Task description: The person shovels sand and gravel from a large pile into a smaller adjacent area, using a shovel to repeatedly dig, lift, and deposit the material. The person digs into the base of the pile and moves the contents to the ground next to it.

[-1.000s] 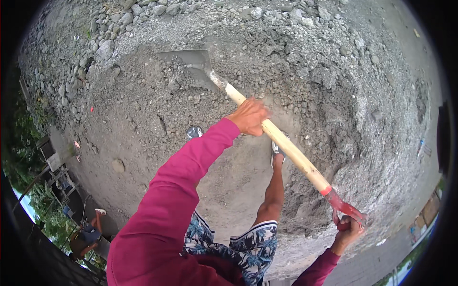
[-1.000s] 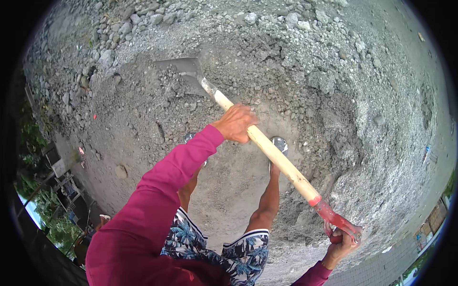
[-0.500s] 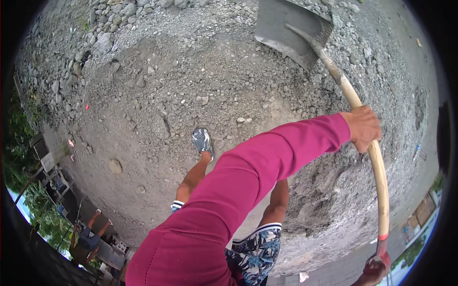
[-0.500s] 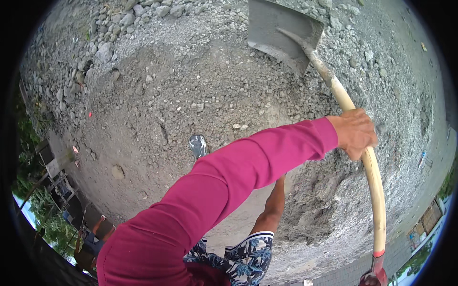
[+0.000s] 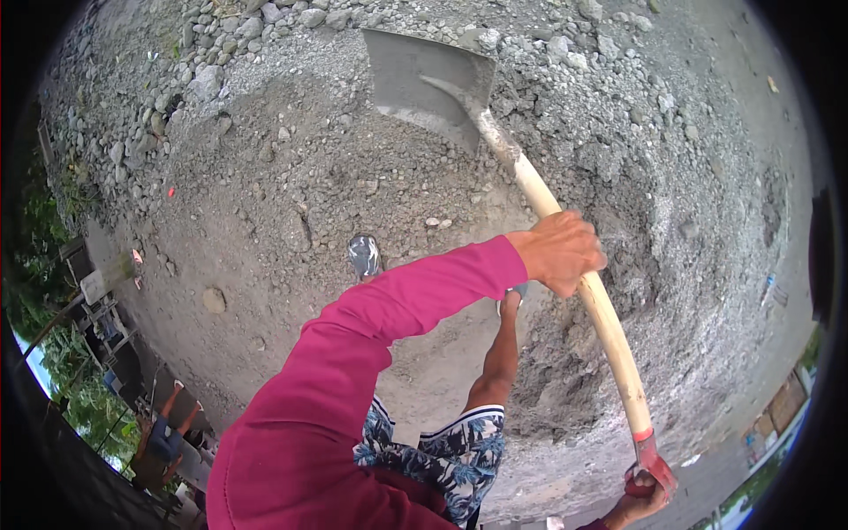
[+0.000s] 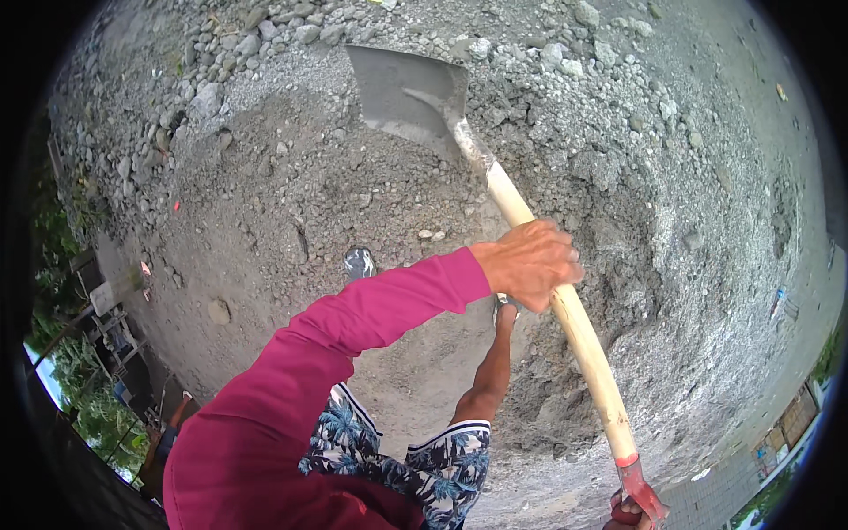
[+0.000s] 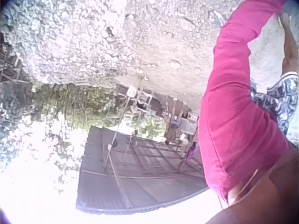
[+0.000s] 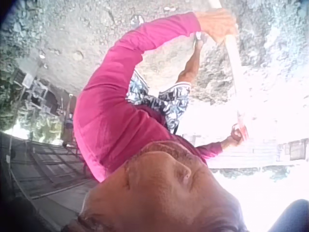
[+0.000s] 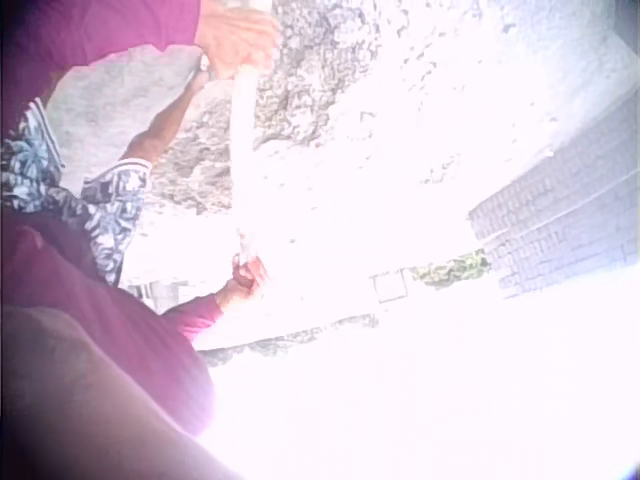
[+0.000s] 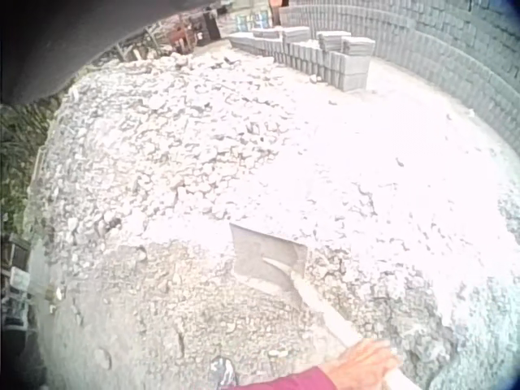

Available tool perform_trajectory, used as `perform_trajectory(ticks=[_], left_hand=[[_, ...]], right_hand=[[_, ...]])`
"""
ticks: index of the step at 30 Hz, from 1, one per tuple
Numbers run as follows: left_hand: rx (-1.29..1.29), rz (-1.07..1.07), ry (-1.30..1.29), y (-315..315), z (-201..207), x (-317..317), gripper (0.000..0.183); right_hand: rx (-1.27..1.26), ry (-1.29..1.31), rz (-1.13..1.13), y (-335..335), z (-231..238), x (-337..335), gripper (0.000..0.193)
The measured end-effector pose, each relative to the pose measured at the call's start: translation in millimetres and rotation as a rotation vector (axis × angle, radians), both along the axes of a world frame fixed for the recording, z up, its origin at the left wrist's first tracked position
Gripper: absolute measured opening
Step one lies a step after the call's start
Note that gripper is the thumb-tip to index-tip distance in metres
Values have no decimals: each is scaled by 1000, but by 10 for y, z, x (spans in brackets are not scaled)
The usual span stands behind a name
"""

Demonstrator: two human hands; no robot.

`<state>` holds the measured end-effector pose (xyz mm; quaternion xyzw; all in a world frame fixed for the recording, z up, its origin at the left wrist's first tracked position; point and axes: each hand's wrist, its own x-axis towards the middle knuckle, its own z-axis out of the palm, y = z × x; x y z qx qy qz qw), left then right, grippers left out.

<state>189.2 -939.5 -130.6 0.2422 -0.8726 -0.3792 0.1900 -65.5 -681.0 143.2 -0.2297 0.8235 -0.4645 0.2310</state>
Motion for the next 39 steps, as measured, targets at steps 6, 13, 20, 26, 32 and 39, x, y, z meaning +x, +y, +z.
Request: perform_trajectory(ticks=[6,13,20,26,32,39], left_hand=[[-200,-92,200,-678,997,-622,10],[64,190,-157,-554,-1655,1217,34],[78,205,-258,-78,-931,1271,23],[10,54,1,-242,64,219,18],[-130,-49,150,-751,538,-385,14],[20,303,-162,-577,-1517,1847,21]], right_hand=[[-62,72,127,-149,813,-95,22],[304,-117,174,-1030,-1380,298,21],[89,-73,197,-656,-1153,147,18],[54,32,65,-242,55,67,23],[19,-43,5,-470,274,320,23],[30,-89,279,-1057,-1651,809,12]])
